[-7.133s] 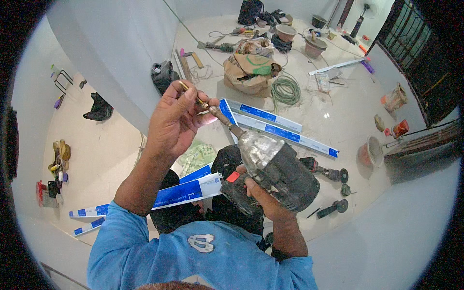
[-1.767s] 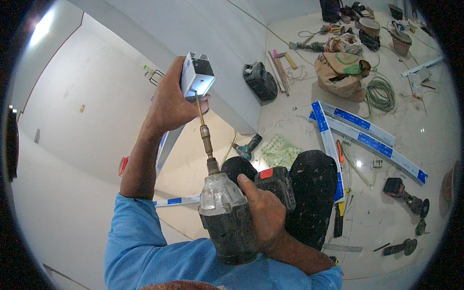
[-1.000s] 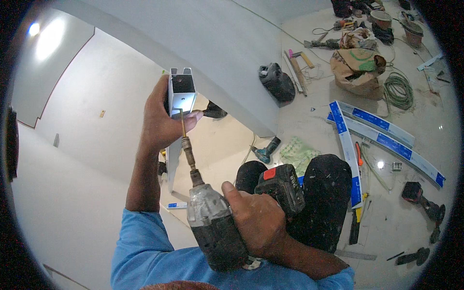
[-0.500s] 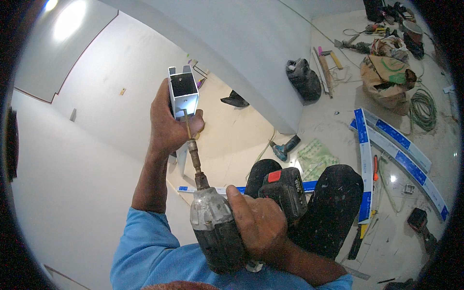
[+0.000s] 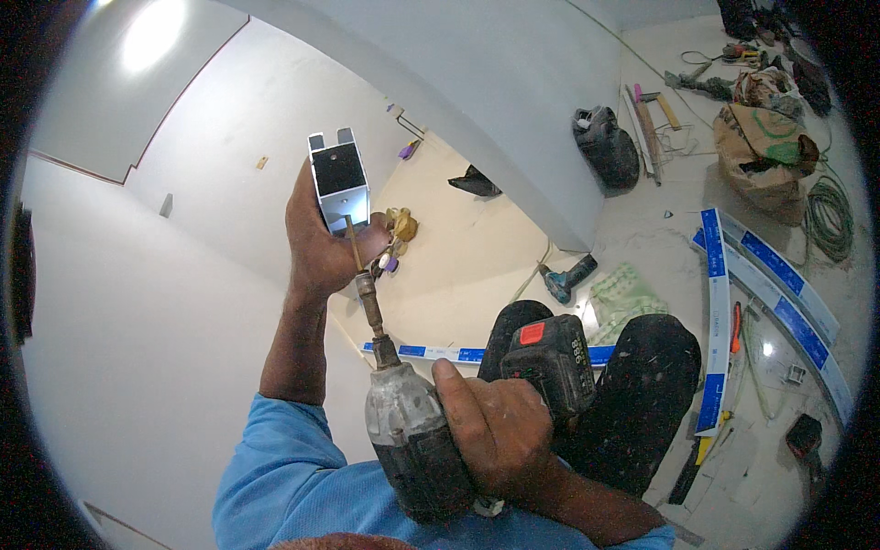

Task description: The person sits on the floor and uses a cordless drill to make holes in aluminum profiles. They mark the profiles with a marker, position the drill, and create holes at marked spots. The person handles multiple aluminum profiles and uses a drill throughout the task.

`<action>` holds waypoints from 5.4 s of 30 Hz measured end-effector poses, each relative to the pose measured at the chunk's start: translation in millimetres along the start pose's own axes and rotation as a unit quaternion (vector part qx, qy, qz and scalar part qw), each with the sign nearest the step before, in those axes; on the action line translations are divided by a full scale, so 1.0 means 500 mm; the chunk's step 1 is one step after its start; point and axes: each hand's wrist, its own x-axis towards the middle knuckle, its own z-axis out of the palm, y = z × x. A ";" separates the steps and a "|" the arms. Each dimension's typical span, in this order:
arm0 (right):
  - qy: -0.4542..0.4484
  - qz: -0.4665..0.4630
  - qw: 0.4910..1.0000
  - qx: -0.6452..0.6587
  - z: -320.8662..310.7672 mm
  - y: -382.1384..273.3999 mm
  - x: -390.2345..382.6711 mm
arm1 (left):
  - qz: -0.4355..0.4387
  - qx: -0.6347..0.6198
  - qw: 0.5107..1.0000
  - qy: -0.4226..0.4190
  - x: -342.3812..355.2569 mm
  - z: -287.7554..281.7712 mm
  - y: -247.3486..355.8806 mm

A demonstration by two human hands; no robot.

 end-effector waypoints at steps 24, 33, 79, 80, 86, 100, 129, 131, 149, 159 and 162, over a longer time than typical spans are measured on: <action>0.009 -0.034 0.999 0.034 0.012 -0.010 -0.005 | 0.065 0.034 0.997 0.006 -0.041 -0.026 0.010; -0.033 -0.031 0.999 0.013 -0.001 -0.004 -0.002 | 0.055 0.029 0.998 0.020 -0.054 -0.017 0.003; 0.027 -0.040 0.996 0.080 0.014 0.011 0.030 | 0.038 -0.001 0.998 0.058 -0.073 -0.037 -0.037; 0.028 -0.046 0.995 0.082 0.016 0.010 0.029 | 0.039 0.019 0.997 0.056 -0.075 -0.040 -0.037; 0.004 -0.061 0.991 0.117 0.023 0.010 0.019 | 0.047 -0.005 0.996 0.072 -0.075 -0.048 -0.039; -0.047 0.039 0.986 0.153 0.035 0.000 0.007 | 0.038 0.012 0.995 0.097 -0.083 -0.077 -0.043; -0.005 -0.013 0.988 0.155 0.070 0.014 -0.004 | 0.040 -0.021 0.995 0.085 -0.095 -0.067 -0.022; -0.011 -0.015 0.988 0.155 0.071 0.016 -0.006 | 0.046 -0.023 0.995 0.085 -0.095 -0.067 -0.024; -0.010 -0.020 0.990 0.136 0.072 0.011 -0.010 | 0.061 -0.015 0.994 0.086 -0.101 -0.069 -0.029; -0.039 -0.022 0.994 0.098 0.054 0.014 0.000 | 0.028 -0.016 0.996 0.083 -0.112 -0.056 -0.025; -0.027 -0.004 0.991 0.131 0.064 0.011 -0.006 | 0.051 -0.003 0.996 0.077 -0.113 -0.057 -0.039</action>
